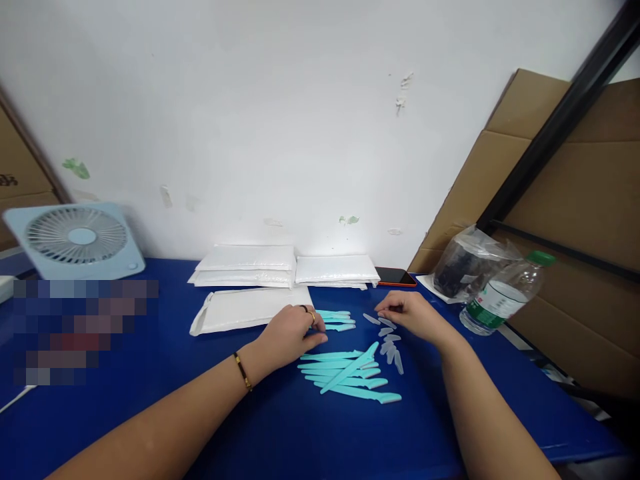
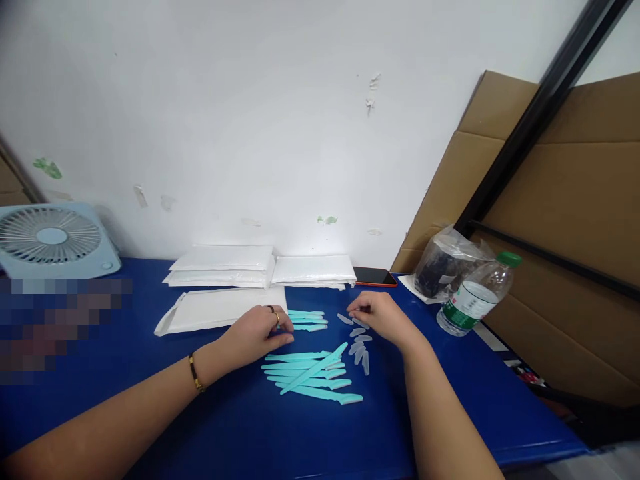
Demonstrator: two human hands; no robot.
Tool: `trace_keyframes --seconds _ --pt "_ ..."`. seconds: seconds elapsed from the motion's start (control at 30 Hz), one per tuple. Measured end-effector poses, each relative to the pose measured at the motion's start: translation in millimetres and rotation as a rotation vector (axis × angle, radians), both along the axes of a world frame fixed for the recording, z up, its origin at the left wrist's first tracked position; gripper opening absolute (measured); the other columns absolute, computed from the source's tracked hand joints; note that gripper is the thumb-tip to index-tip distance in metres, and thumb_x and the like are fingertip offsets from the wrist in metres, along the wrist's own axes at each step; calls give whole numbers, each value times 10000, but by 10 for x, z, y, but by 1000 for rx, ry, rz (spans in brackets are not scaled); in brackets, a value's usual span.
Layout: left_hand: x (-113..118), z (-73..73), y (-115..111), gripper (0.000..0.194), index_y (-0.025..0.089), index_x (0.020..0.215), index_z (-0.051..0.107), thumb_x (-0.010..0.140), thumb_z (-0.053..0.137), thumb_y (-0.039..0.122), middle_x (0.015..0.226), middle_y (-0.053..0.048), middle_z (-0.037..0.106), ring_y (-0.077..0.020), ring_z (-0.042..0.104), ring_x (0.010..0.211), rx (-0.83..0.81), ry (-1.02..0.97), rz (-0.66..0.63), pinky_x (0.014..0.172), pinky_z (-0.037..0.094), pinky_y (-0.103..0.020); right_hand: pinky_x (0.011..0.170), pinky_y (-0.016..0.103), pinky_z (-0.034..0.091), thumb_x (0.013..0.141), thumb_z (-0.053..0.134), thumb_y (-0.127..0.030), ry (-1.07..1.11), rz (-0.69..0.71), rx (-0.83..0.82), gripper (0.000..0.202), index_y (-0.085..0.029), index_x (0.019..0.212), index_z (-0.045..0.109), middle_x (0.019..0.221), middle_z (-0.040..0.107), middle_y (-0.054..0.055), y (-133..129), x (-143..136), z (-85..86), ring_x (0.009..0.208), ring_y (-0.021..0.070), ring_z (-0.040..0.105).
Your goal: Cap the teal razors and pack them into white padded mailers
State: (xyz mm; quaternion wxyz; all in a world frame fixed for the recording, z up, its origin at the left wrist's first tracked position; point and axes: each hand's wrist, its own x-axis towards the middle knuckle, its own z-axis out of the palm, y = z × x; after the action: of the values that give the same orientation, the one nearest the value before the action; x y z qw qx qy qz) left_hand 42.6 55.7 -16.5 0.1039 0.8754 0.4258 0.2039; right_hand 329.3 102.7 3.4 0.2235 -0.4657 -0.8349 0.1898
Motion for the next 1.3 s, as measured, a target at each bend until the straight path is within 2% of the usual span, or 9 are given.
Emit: trace_keyframes --seconds 0.13,0.27,0.4,0.5,0.63,0.73,0.97,1.17,1.3 --pt "76 -20 -62 100 224 768 651 754 602 311 740 21 640 -136 550 709 -153 -50 -101 602 357 -225 552 234 436 675 639 -267 -111 28 -145 116 -202 734 714 746 671 32 32 189 -22 623 151 595" --pt "55 -51 -10 103 211 719 643 764 553 231 708 27 635 -114 540 639 -214 -31 -12 578 346 -216 551 219 437 678 636 -275 -181 23 -204 136 -203 766 711 736 687 26 23 96 -67 632 152 611" --pt "-38 -53 48 110 204 685 624 762 563 252 723 29 628 -110 521 604 -159 29 107 561 324 -223 569 214 433 720 601 -278 -161 93 -116 148 -209 799 706 778 675 29 -13 -66 -66 642 137 600" --pt "-77 -55 58 124 203 673 617 773 557 247 729 37 624 -102 511 586 -116 59 141 562 315 -226 568 217 430 717 610 -286 -135 129 -89 144 -204 793 700 782 669 32 -36 -138 -76 636 135 594" --pt "-79 -76 61 133 201 679 616 786 557 252 745 41 627 -98 515 595 -78 65 113 581 320 -226 604 226 450 766 558 -301 -42 158 -221 198 -190 845 701 797 685 41 -46 -181 -119 689 150 615" --pt "-69 -92 66 132 198 689 619 792 557 252 760 39 630 -99 522 607 -58 60 97 595 326 -227 617 231 458 758 574 -330 12 160 -286 226 -176 862 704 790 690 44 -42 -202 -144 707 160 618" --pt "-46 -79 52 149 196 683 615 801 566 272 742 43 630 -99 525 601 -47 48 88 598 336 -230 536 212 414 708 650 -356 -40 172 -196 205 -201 820 726 735 652 27 -53 -237 -129 607 125 572" --pt "7 -92 93 138 200 725 626 815 559 282 770 22 640 -130 556 672 2 81 104 669 358 -263 561 208 417 758 618 -318 -1 243 -102 159 -208 811 721 758 632 22 -45 -385 -194 629 114 574" --pt "86 -36 -1 155 216 867 624 828 536 338 893 -3 636 -162 567 807 63 15 99 729 371 -284 632 232 436 814 536 -243 -22 130 42 178 -221 888 696 839 636 31 24 -252 -169 704 129 584"
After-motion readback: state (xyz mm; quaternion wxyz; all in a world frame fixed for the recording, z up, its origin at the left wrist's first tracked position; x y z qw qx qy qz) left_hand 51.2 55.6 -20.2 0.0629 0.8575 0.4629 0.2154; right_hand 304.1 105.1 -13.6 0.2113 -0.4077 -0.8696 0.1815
